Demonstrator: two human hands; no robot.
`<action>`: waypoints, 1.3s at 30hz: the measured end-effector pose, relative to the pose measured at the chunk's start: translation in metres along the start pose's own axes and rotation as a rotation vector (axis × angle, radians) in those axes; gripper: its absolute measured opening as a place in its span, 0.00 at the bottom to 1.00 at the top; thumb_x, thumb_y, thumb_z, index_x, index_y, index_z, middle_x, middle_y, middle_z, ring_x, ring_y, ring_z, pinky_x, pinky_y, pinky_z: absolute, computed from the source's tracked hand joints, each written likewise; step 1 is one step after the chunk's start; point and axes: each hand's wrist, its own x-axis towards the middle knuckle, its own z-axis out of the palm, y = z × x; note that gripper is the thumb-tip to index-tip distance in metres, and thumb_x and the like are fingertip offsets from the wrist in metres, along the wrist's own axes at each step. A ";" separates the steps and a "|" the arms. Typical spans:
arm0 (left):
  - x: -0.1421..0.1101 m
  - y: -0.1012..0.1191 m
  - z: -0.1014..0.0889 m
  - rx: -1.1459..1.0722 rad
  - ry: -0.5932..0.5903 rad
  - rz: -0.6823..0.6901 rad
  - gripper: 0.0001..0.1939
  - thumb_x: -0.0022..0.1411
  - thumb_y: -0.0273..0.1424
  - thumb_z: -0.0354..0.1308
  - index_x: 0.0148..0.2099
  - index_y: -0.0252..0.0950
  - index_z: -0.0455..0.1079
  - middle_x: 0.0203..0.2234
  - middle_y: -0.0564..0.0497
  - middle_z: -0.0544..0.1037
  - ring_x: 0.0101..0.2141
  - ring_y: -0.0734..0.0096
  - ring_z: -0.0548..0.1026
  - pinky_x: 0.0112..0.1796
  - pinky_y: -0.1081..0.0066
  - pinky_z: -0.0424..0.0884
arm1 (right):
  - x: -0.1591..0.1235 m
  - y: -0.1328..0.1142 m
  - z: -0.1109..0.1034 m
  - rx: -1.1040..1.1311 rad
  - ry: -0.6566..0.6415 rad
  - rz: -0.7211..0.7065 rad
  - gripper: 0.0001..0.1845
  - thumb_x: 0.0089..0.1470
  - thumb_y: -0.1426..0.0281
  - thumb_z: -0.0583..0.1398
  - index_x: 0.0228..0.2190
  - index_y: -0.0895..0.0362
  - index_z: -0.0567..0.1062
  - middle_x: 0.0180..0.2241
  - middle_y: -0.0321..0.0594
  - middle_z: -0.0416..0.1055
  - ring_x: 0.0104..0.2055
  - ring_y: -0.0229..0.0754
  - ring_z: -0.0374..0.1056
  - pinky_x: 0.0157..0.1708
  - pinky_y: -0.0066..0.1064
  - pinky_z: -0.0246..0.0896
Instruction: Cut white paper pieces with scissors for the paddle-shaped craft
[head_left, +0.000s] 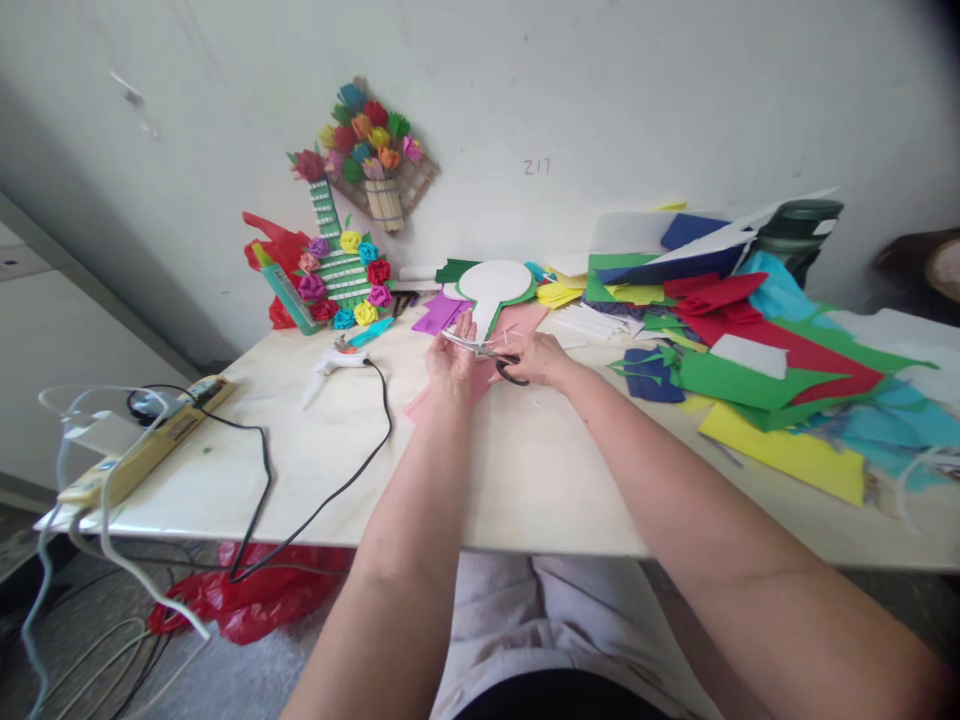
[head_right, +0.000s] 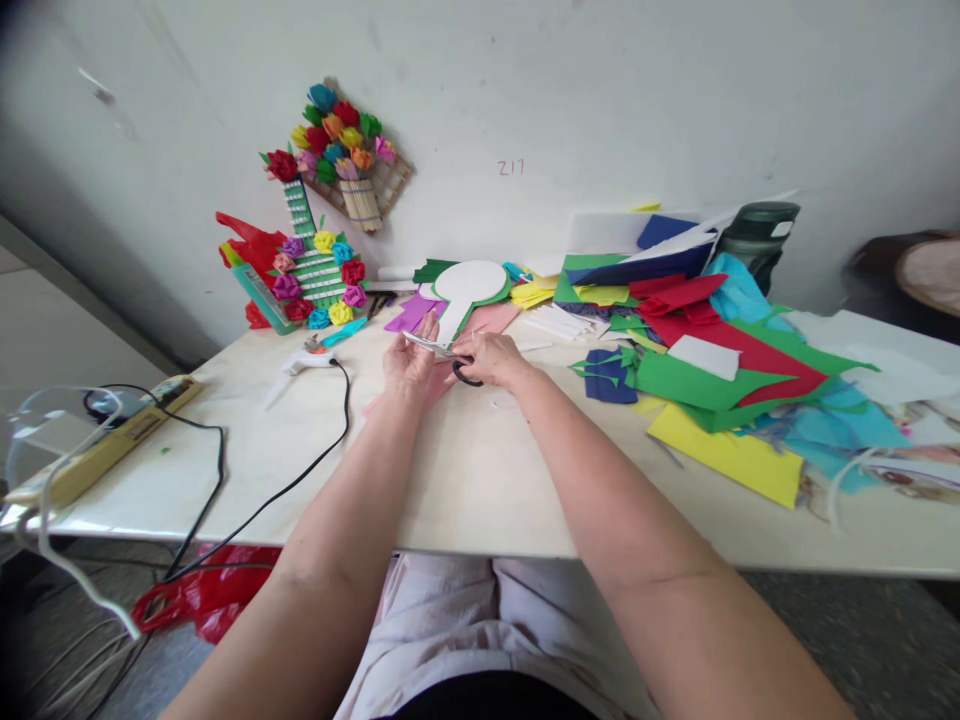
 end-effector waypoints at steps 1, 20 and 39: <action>0.000 0.000 0.000 0.000 -0.002 -0.002 0.21 0.61 0.26 0.33 0.53 0.25 0.59 0.49 0.33 0.66 0.50 0.62 0.66 0.44 0.61 0.67 | 0.000 0.000 0.000 0.001 0.001 0.002 0.24 0.39 0.50 0.58 0.38 0.45 0.74 0.33 0.31 0.73 0.34 0.40 0.66 0.27 0.27 0.51; 0.003 -0.002 -0.003 -0.021 -0.008 -0.071 0.21 0.61 0.27 0.35 0.53 0.23 0.57 0.48 0.32 0.66 0.48 0.62 0.68 0.40 0.66 0.70 | -0.002 -0.001 -0.001 -0.020 0.020 -0.043 0.22 0.42 0.51 0.56 0.39 0.45 0.74 0.35 0.30 0.73 0.35 0.40 0.66 0.29 0.27 0.52; 0.006 -0.004 -0.001 -0.015 0.170 -0.044 0.14 0.61 0.26 0.39 0.43 0.27 0.63 0.42 0.35 0.70 0.42 0.65 0.72 0.34 0.70 0.71 | -0.003 -0.003 -0.002 -0.066 0.002 0.009 0.17 0.42 0.55 0.56 0.34 0.47 0.75 0.35 0.32 0.73 0.36 0.41 0.65 0.29 0.27 0.51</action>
